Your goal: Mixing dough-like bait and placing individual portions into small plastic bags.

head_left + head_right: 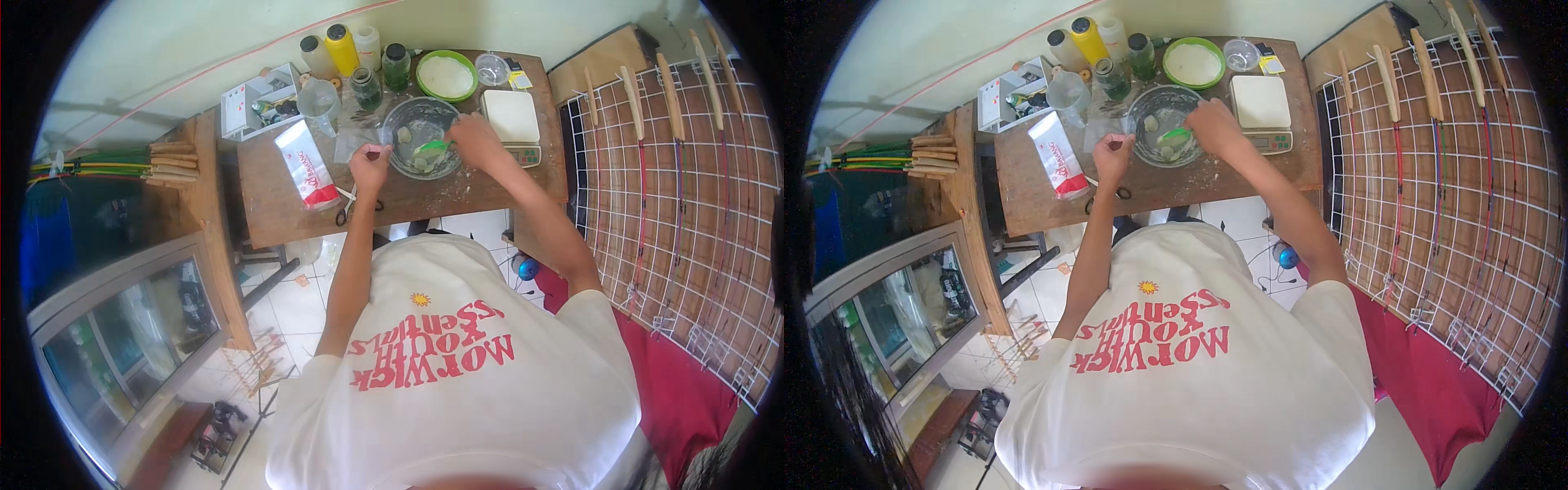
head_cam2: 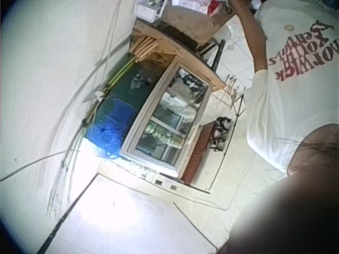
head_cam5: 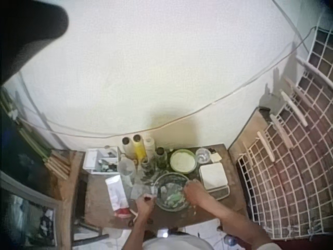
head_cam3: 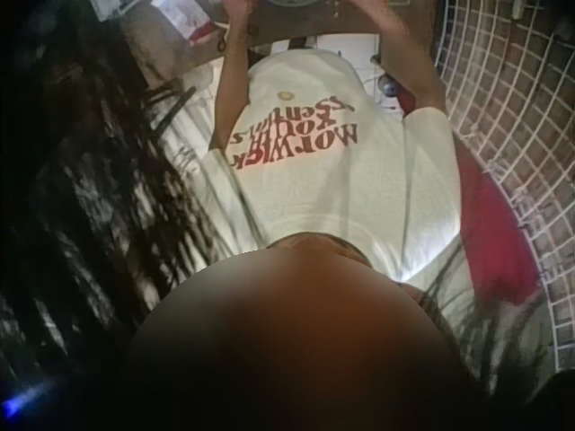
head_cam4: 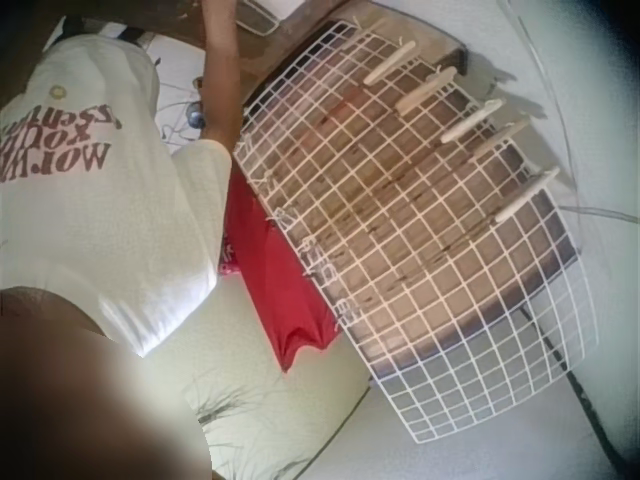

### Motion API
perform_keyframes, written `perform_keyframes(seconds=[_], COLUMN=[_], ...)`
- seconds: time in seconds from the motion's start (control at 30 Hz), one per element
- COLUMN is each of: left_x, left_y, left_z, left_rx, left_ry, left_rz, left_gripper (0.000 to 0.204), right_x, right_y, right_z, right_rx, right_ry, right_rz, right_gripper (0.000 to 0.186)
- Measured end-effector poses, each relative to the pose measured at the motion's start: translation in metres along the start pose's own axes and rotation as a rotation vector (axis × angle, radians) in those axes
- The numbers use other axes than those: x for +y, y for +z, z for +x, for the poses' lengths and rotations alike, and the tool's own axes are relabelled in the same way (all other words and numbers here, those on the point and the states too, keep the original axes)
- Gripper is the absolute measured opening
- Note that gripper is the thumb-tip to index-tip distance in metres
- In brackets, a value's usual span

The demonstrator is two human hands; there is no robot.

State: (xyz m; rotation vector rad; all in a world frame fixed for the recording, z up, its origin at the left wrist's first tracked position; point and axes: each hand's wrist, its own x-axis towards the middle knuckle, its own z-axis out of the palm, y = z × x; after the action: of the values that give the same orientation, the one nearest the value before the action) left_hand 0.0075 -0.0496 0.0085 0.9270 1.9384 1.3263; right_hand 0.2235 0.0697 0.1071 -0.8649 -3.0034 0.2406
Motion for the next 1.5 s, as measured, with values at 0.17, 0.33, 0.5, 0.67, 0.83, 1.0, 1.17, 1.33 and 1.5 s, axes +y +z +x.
perform_keyframes(seconds=[0.17, 0.33, 0.5, 0.67, 0.83, 1.0, 1.17, 1.33, 1.5], left_x=[0.026, 0.007, 0.002, 0.004, 0.01, 0.002, 0.01, 0.019, 0.014], left_y=[-0.001, -0.001, -0.002, 0.003, -0.006, -0.004, -0.001, -0.003, -0.005], left_z=[-0.007, 0.0, -0.002, 0.001, -0.001, 0.002, -0.001, -0.002, 0.002], left_rx=[0.04, 0.043, 0.056, 0.011, 0.008, 0.046, 0.045, 0.046, 0.052], left_ry=[-0.051, -0.062, -0.071, -0.15, -0.013, -0.026, -0.026, -0.087, -0.077], left_rz=[-0.033, -0.013, -0.031, -0.052, -0.02, -0.056, -0.064, -0.054, 0.012], left_gripper=[0.018, 0.018, 0.02, 0.022, 0.018, 0.015, 0.016, 0.016, 0.016], right_x=[-0.021, -0.021, -0.015, -0.02, -0.03, -0.019, 0.004, 0.009, 0.015], right_y=[-0.018, 0.012, 0.0, 0.031, 0.039, 0.038, 0.036, 0.035, 0.028], right_z=[-0.003, 0.004, 0.007, 0.015, 0.004, -0.007, -0.009, 0.001, 0.008], right_rx=[-0.172, -0.028, 0.072, 0.06, 0.049, -0.036, -0.128, -0.267, -0.395], right_ry=[-0.062, -0.038, 0.047, 0.085, 0.062, 0.175, 0.233, 0.341, 0.365], right_rz=[-0.225, -0.085, -0.054, -0.139, -0.122, -0.049, 0.116, 0.284, 0.441], right_gripper=[0.007, 0.018, 0.011, 0.012, 0.011, 0.012, 0.016, 0.022, 0.024])
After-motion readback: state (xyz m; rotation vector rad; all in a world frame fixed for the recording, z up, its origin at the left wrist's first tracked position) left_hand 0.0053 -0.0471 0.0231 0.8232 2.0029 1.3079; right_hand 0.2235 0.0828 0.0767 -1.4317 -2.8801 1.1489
